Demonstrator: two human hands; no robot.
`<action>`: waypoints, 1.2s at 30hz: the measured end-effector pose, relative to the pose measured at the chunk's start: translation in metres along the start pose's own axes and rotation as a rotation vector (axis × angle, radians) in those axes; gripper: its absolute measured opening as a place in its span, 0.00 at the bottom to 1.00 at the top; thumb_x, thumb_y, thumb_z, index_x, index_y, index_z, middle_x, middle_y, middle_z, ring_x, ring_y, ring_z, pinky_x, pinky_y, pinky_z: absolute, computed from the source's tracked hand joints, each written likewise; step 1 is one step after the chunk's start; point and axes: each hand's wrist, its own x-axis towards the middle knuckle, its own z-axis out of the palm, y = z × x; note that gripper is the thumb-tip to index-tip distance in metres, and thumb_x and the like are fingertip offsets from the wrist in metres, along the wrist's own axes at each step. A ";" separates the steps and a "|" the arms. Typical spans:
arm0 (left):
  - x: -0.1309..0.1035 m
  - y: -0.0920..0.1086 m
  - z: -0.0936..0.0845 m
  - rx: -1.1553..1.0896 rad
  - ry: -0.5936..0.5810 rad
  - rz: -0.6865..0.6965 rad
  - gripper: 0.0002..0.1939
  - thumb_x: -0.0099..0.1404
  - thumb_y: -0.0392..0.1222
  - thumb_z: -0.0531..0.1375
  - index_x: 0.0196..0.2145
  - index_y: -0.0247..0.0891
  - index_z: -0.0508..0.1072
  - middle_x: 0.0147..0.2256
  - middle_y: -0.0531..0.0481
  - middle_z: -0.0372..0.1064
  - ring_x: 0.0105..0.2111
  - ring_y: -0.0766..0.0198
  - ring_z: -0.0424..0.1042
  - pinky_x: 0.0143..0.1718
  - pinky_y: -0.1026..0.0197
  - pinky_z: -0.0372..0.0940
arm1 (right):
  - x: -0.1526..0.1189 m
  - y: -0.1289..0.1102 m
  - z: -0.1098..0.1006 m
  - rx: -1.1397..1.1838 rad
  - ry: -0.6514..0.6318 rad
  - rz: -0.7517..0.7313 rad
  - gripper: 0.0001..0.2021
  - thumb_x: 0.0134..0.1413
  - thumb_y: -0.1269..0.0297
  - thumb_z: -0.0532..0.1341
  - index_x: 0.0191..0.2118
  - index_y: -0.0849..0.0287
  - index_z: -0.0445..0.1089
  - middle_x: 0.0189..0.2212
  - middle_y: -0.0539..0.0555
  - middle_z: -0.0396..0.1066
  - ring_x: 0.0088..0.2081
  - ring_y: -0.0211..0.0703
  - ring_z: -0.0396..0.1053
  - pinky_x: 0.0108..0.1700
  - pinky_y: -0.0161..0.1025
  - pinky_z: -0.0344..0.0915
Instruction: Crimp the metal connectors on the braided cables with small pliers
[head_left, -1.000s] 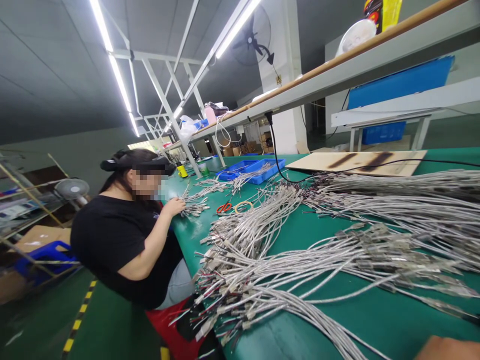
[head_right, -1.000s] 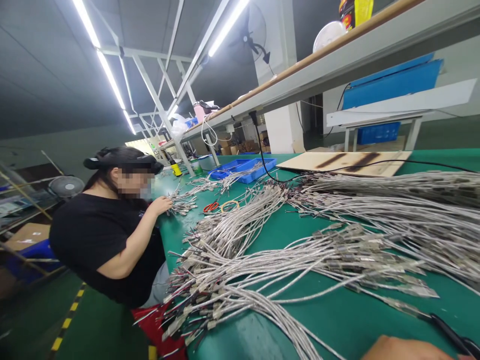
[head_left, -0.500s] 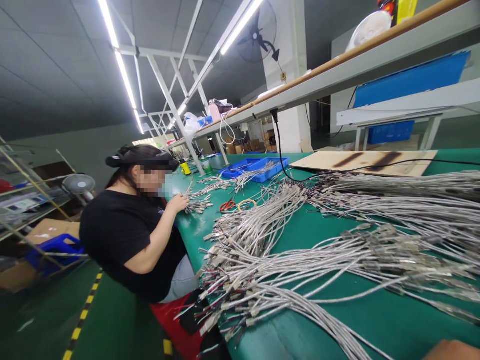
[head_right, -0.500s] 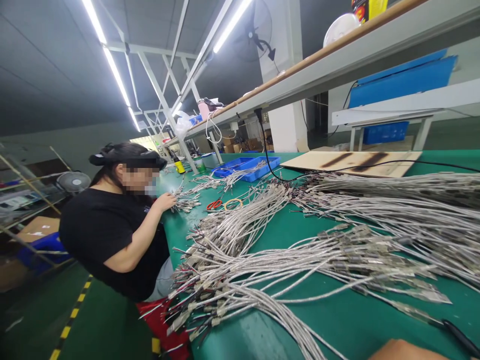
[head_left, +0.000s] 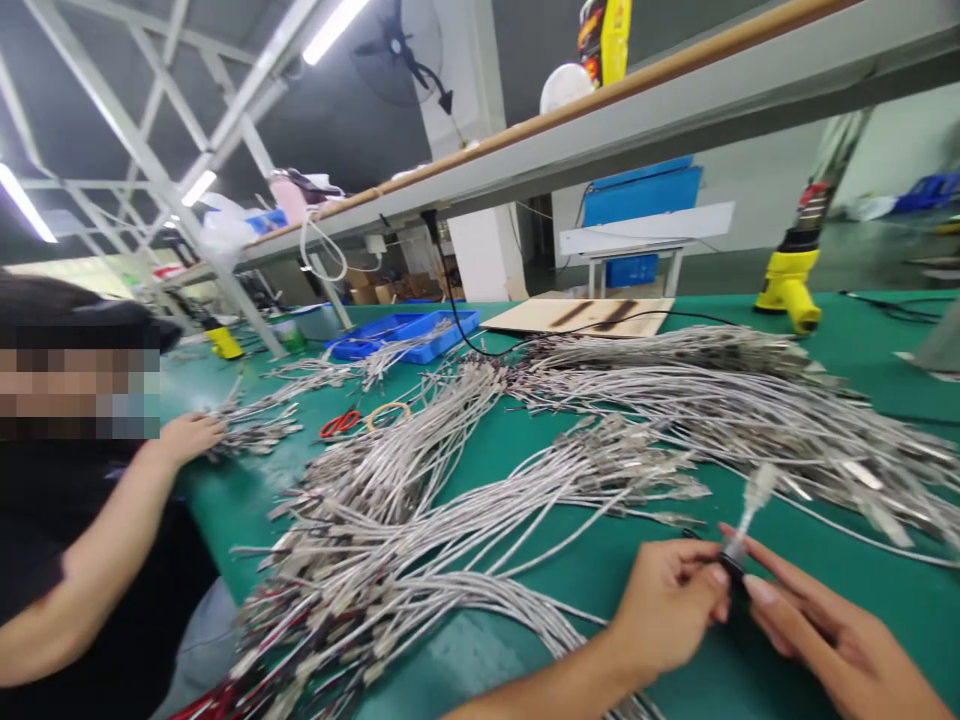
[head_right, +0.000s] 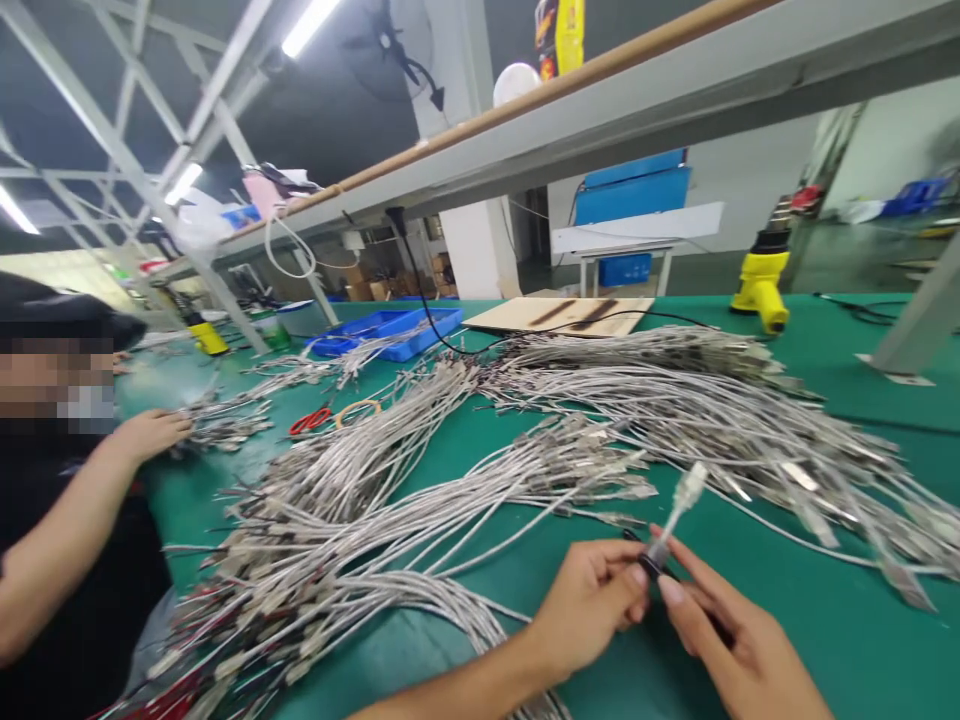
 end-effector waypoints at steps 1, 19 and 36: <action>0.000 0.002 -0.001 -0.001 -0.033 0.018 0.38 0.47 0.63 0.59 0.42 0.23 0.71 0.17 0.56 0.54 0.17 0.74 0.50 0.20 0.66 0.45 | 0.002 -0.001 -0.001 0.010 -0.084 0.008 0.27 0.51 0.48 0.57 0.51 0.64 0.66 0.16 0.47 0.65 0.19 0.38 0.66 0.19 0.30 0.64; 0.003 0.007 -0.002 0.070 -0.165 0.007 0.25 0.60 0.54 0.54 0.41 0.26 0.70 0.18 0.59 0.49 0.17 0.75 0.42 0.19 0.66 0.38 | 0.006 -0.016 0.000 0.087 -0.105 0.068 0.24 0.55 0.51 0.53 0.51 0.63 0.65 0.25 0.52 0.71 0.31 0.45 0.69 0.36 0.36 0.66; 0.002 0.007 0.001 0.197 -0.124 0.058 0.19 0.62 0.53 0.52 0.27 0.31 0.64 0.19 0.59 0.47 0.19 0.73 0.44 0.21 0.65 0.41 | 0.006 -0.025 -0.001 0.030 -0.186 0.046 0.23 0.55 0.53 0.53 0.52 0.63 0.62 0.21 0.49 0.69 0.27 0.43 0.68 0.30 0.34 0.64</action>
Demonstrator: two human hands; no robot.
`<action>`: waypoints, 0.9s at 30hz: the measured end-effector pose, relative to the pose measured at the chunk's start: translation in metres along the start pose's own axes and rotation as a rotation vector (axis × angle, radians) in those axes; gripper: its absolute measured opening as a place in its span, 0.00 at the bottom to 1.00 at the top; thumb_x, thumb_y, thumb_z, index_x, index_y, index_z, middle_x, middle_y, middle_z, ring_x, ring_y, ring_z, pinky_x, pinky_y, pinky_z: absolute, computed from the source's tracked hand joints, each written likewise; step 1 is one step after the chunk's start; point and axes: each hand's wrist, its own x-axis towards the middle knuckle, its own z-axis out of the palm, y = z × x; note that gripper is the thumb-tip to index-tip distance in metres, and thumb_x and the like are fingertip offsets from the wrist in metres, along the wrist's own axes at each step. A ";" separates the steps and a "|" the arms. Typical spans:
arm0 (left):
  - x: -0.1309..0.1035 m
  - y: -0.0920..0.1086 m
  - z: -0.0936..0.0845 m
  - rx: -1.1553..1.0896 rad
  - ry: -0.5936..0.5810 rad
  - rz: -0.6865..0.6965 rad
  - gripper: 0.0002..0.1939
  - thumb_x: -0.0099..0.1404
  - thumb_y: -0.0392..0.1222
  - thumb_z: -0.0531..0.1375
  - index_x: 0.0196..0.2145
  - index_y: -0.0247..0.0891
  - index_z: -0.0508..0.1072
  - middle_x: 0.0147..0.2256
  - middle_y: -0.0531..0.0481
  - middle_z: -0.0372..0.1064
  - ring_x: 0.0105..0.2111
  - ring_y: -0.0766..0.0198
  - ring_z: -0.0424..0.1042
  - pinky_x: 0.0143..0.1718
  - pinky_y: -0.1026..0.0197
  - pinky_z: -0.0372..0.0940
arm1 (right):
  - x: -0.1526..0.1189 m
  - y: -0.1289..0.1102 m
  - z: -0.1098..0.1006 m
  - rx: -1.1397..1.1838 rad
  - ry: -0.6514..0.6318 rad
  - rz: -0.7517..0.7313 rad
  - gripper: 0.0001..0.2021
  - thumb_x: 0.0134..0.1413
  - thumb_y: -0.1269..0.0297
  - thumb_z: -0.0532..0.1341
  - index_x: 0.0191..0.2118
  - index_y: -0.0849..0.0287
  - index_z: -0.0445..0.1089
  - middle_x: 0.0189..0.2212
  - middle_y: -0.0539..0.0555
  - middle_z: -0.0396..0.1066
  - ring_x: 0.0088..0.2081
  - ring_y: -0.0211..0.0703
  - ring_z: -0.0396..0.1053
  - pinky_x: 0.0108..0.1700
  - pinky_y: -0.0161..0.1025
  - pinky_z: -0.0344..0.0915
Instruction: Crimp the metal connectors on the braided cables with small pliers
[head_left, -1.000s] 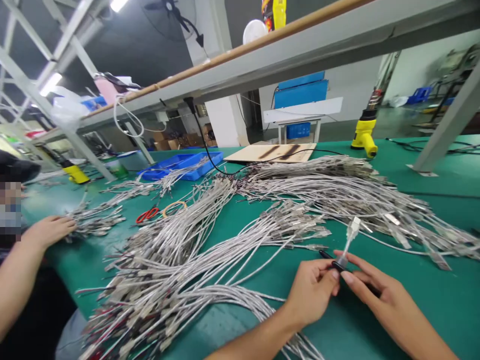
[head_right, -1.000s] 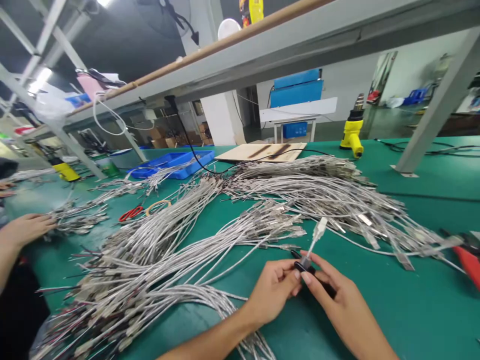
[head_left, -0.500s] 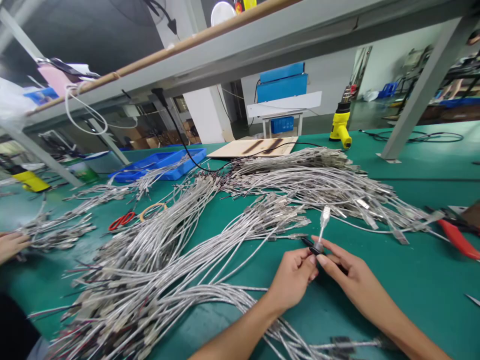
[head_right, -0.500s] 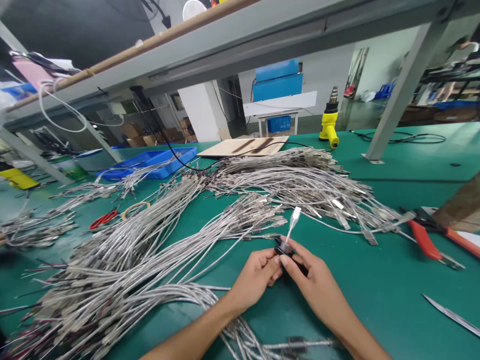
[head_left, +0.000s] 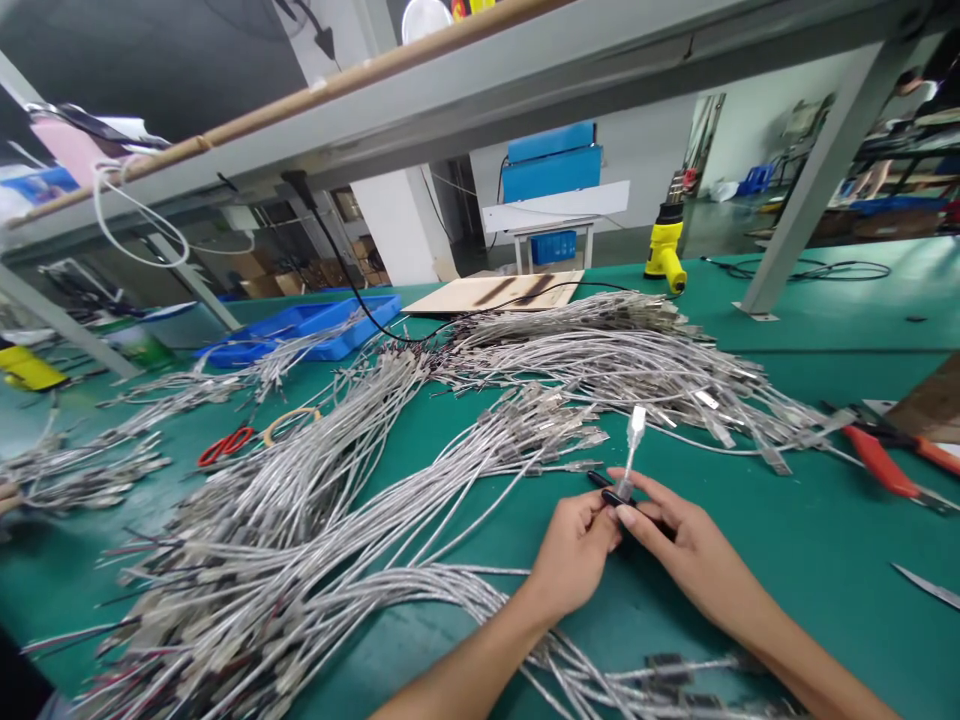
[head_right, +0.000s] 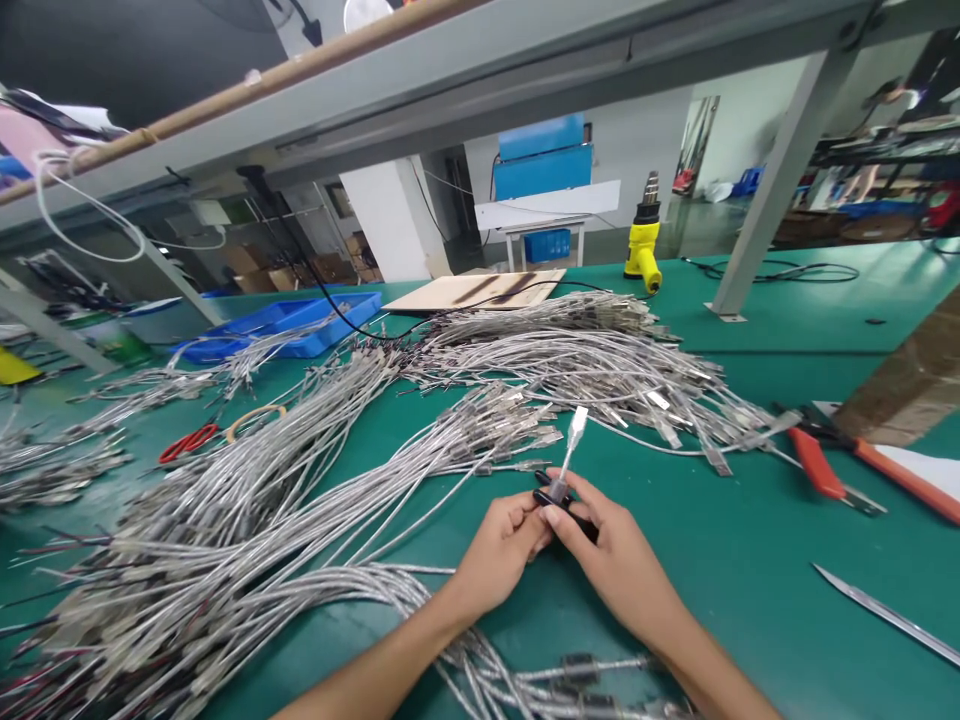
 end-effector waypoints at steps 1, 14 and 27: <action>0.000 -0.001 0.000 0.002 0.009 0.008 0.19 0.62 0.53 0.52 0.26 0.31 0.64 0.19 0.58 0.47 0.20 0.73 0.44 0.21 0.65 0.41 | -0.001 0.000 0.000 -0.013 -0.010 -0.006 0.23 0.55 0.53 0.54 0.52 0.62 0.61 0.23 0.50 0.71 0.29 0.44 0.69 0.32 0.35 0.65; -0.001 0.007 -0.003 -0.016 -0.110 -0.052 0.24 0.62 0.52 0.52 0.43 0.26 0.69 0.17 0.60 0.48 0.17 0.74 0.43 0.20 0.66 0.40 | 0.006 -0.002 -0.007 0.126 0.208 0.005 0.24 0.54 0.46 0.52 0.37 0.65 0.72 0.15 0.45 0.50 0.18 0.34 0.50 0.20 0.32 0.50; -0.001 0.015 -0.004 -0.162 -0.109 -0.159 0.22 0.60 0.44 0.55 0.48 0.28 0.68 0.16 0.58 0.55 0.14 0.77 0.44 0.18 0.67 0.38 | 0.007 -0.001 -0.011 0.157 0.290 0.091 0.18 0.47 0.48 0.59 0.27 0.62 0.69 0.14 0.44 0.46 0.17 0.31 0.43 0.16 0.30 0.40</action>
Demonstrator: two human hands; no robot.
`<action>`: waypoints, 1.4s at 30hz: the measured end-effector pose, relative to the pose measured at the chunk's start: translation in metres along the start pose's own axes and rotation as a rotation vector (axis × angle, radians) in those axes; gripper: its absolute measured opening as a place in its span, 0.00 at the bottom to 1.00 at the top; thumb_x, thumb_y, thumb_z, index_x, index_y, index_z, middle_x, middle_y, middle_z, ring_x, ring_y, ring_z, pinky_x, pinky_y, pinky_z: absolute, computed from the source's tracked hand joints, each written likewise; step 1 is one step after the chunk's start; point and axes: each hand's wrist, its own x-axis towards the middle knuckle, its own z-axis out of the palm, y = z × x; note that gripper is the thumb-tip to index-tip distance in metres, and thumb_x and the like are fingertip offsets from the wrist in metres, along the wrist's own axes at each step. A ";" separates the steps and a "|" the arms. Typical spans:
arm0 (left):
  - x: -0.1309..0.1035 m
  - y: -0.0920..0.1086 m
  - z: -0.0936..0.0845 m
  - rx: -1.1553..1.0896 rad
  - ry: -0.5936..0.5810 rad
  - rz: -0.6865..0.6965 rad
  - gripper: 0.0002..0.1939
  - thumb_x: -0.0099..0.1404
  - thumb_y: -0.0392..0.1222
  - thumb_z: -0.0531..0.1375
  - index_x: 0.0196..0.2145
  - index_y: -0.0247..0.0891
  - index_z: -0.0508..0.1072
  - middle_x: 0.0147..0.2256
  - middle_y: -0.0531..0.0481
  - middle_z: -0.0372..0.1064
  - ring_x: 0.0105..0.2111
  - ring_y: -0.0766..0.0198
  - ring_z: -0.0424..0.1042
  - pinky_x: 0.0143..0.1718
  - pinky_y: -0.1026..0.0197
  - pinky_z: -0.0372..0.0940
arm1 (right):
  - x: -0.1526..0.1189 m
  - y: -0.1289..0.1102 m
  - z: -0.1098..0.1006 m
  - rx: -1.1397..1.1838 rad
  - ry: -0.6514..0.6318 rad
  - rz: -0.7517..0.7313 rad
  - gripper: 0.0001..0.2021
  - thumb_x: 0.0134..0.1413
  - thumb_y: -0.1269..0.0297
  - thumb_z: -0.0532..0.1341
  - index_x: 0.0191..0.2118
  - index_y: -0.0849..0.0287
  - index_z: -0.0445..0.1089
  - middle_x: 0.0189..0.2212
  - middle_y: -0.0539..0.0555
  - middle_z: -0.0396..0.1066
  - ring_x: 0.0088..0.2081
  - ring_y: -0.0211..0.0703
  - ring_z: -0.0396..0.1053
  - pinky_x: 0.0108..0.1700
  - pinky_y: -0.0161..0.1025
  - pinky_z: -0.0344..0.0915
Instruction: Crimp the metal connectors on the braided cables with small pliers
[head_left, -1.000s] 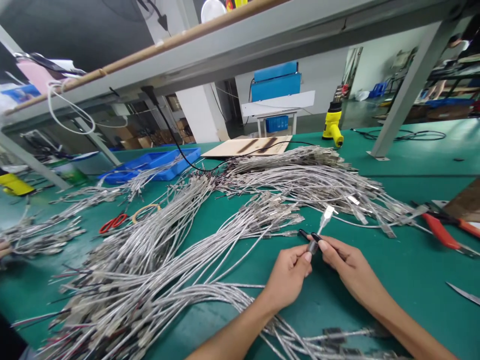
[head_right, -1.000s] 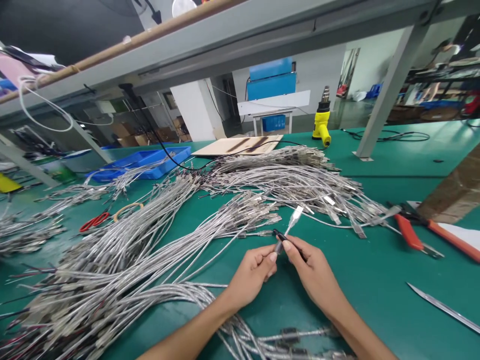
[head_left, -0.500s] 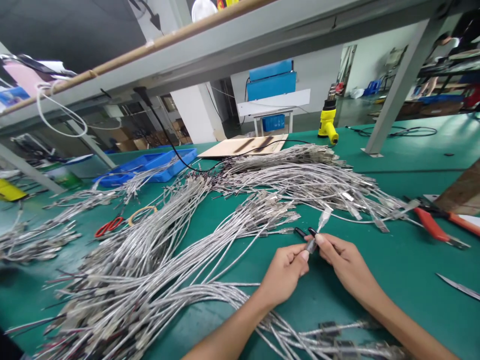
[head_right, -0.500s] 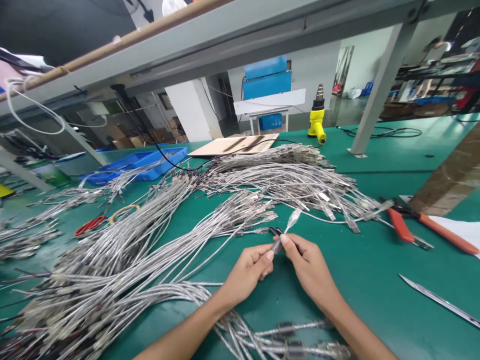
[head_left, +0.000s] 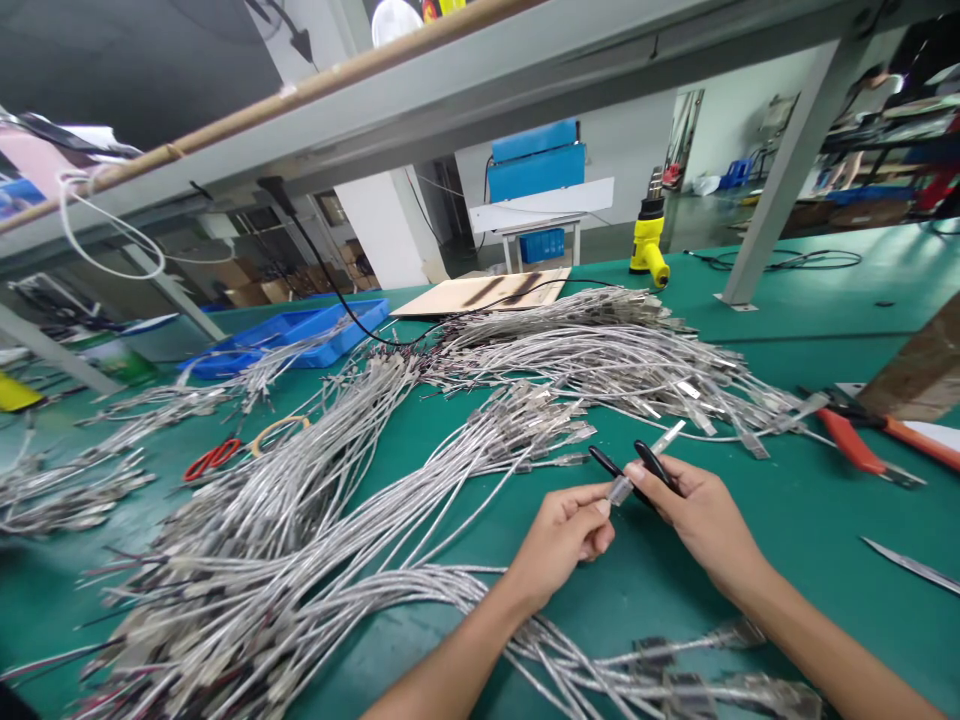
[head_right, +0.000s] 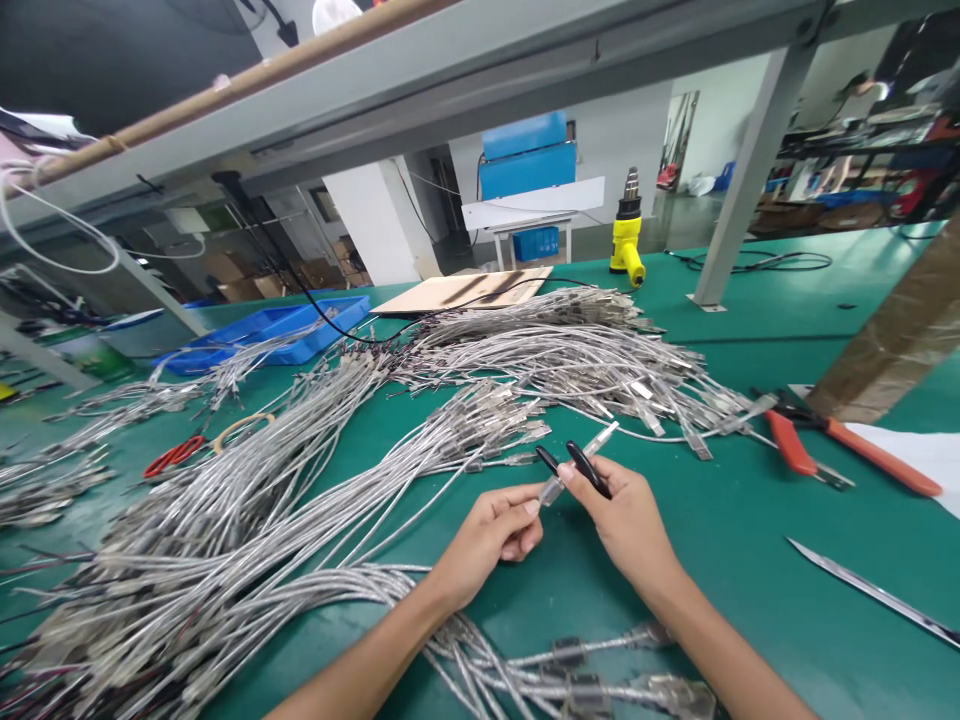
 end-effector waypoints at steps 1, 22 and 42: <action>0.000 0.000 0.000 0.002 -0.002 -0.002 0.21 0.60 0.44 0.54 0.48 0.28 0.68 0.16 0.58 0.55 0.14 0.77 0.43 0.18 0.67 0.38 | 0.000 0.000 0.001 -0.004 0.007 -0.005 0.18 0.47 0.49 0.59 0.26 0.62 0.69 0.14 0.44 0.46 0.17 0.31 0.43 0.16 0.30 0.40; 0.002 -0.013 -0.001 0.054 0.015 0.075 0.23 0.60 0.54 0.53 0.38 0.27 0.69 0.16 0.61 0.46 0.15 0.76 0.40 0.17 0.66 0.36 | -0.008 0.005 0.008 -0.205 -0.148 -0.156 0.15 0.55 0.52 0.54 0.35 0.60 0.68 0.25 0.51 0.70 0.30 0.43 0.68 0.32 0.33 0.62; 0.001 -0.012 0.010 0.224 0.229 0.122 0.19 0.59 0.48 0.56 0.38 0.27 0.70 0.15 0.57 0.56 0.16 0.73 0.52 0.19 0.68 0.47 | -0.004 0.005 0.004 -0.180 -0.066 -0.144 0.21 0.56 0.49 0.50 0.27 0.61 0.69 0.17 0.48 0.60 0.23 0.39 0.61 0.25 0.32 0.56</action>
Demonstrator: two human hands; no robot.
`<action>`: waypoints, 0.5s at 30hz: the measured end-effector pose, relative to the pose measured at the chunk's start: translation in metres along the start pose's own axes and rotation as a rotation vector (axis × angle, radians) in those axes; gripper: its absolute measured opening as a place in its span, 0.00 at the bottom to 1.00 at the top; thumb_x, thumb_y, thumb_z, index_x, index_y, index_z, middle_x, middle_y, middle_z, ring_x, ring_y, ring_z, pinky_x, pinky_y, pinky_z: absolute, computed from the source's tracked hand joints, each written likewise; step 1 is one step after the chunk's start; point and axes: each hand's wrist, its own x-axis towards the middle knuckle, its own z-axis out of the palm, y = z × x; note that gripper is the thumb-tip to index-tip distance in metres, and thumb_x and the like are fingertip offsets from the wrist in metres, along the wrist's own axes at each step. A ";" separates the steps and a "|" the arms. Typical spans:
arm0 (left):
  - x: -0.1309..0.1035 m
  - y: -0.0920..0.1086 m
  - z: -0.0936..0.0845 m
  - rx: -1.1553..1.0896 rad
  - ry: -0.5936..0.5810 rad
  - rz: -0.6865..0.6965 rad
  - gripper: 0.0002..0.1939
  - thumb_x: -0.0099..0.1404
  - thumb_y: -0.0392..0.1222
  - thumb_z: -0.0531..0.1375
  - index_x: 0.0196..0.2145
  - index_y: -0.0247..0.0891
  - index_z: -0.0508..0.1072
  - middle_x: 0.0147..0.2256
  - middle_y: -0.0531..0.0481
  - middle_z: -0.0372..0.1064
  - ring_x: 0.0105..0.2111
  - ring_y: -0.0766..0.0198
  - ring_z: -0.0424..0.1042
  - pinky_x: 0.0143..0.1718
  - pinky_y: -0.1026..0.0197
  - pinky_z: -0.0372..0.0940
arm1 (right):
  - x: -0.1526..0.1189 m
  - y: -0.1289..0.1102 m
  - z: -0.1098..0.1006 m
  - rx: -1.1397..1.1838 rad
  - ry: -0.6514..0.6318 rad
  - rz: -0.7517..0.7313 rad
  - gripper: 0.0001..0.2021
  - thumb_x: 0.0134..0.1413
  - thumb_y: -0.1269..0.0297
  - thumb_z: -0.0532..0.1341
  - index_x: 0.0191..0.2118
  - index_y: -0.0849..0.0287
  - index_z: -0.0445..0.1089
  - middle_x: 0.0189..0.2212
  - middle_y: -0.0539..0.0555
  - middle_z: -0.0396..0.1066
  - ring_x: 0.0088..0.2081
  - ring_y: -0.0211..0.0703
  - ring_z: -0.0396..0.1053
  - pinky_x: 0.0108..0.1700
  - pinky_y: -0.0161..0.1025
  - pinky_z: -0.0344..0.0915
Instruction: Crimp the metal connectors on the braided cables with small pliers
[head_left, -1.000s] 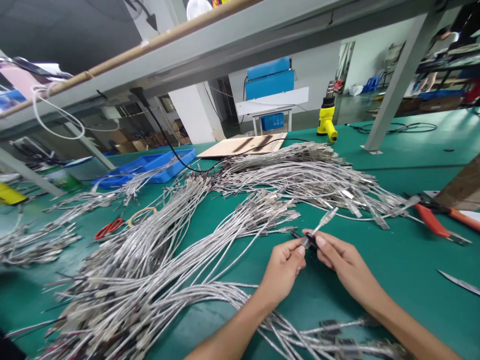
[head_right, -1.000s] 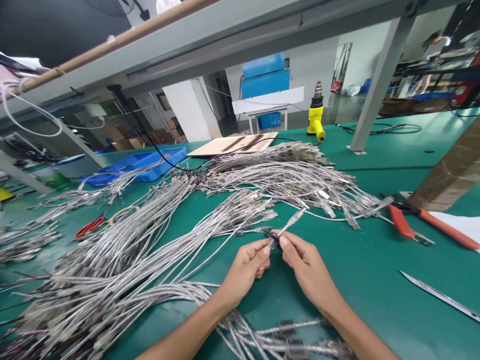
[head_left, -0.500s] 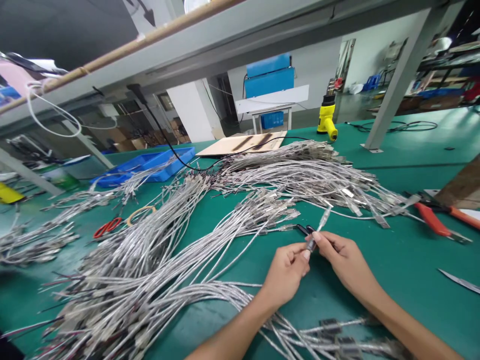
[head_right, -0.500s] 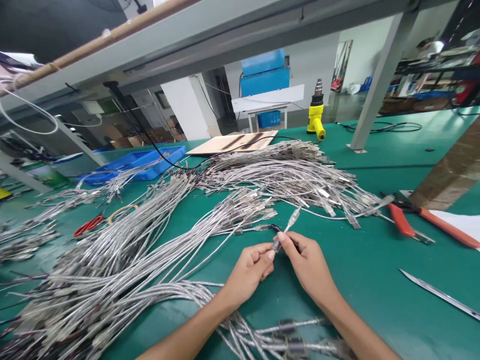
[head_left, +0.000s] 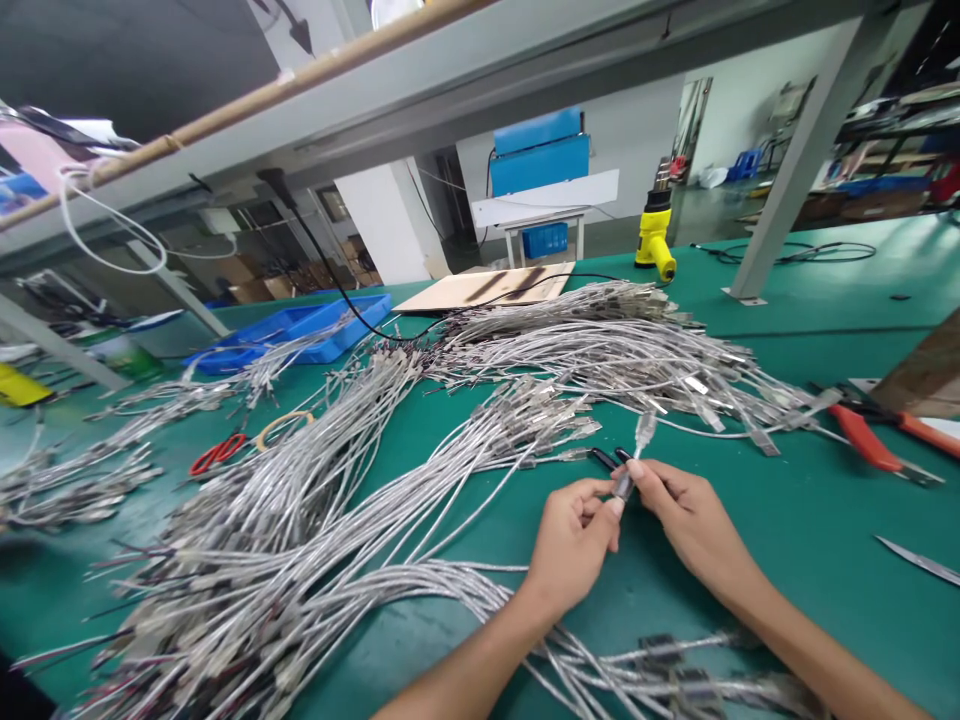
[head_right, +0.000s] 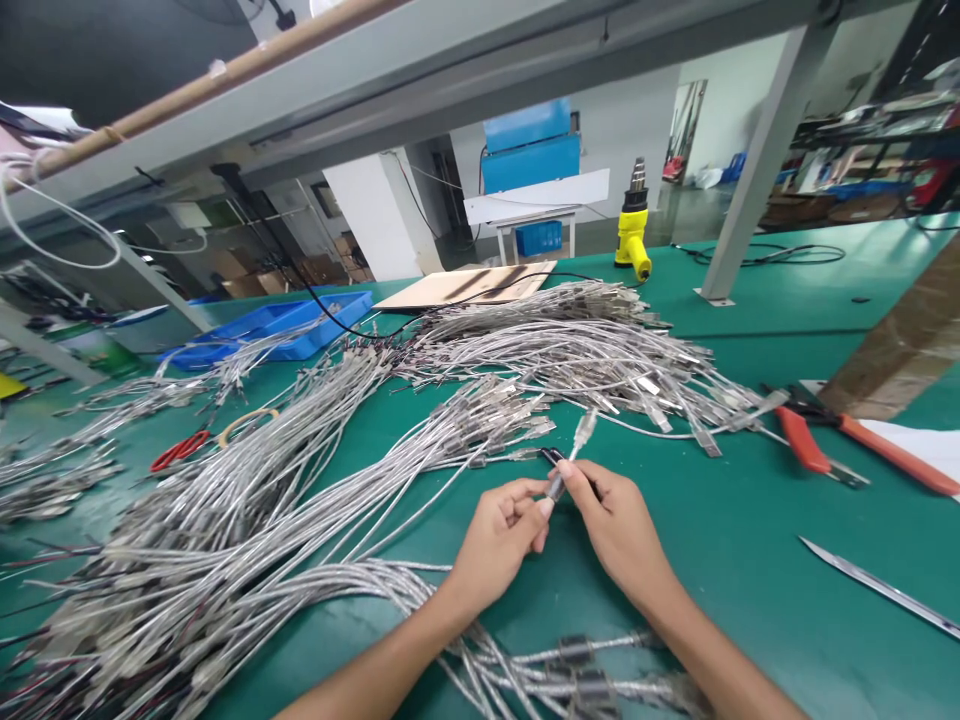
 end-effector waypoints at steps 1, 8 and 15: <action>0.001 0.000 0.000 0.000 0.035 0.003 0.19 0.58 0.47 0.56 0.39 0.27 0.69 0.15 0.57 0.57 0.16 0.73 0.52 0.19 0.68 0.48 | 0.000 -0.002 -0.001 0.046 0.002 0.011 0.21 0.56 0.49 0.50 0.25 0.61 0.68 0.16 0.47 0.56 0.21 0.37 0.58 0.23 0.32 0.54; -0.002 0.005 0.001 0.054 0.132 0.059 0.16 0.59 0.41 0.55 0.42 0.29 0.70 0.17 0.56 0.60 0.17 0.72 0.55 0.21 0.68 0.50 | 0.001 -0.011 -0.005 0.185 0.055 0.092 0.18 0.47 0.49 0.59 0.29 0.62 0.72 0.16 0.47 0.56 0.20 0.35 0.52 0.20 0.32 0.49; 0.000 0.004 -0.001 -0.019 0.027 0.005 0.18 0.58 0.44 0.57 0.43 0.29 0.69 0.19 0.53 0.63 0.16 0.73 0.55 0.19 0.68 0.49 | -0.001 -0.015 -0.003 0.390 0.019 0.239 0.23 0.43 0.46 0.61 0.33 0.65 0.72 0.14 0.43 0.48 0.17 0.30 0.42 0.18 0.31 0.39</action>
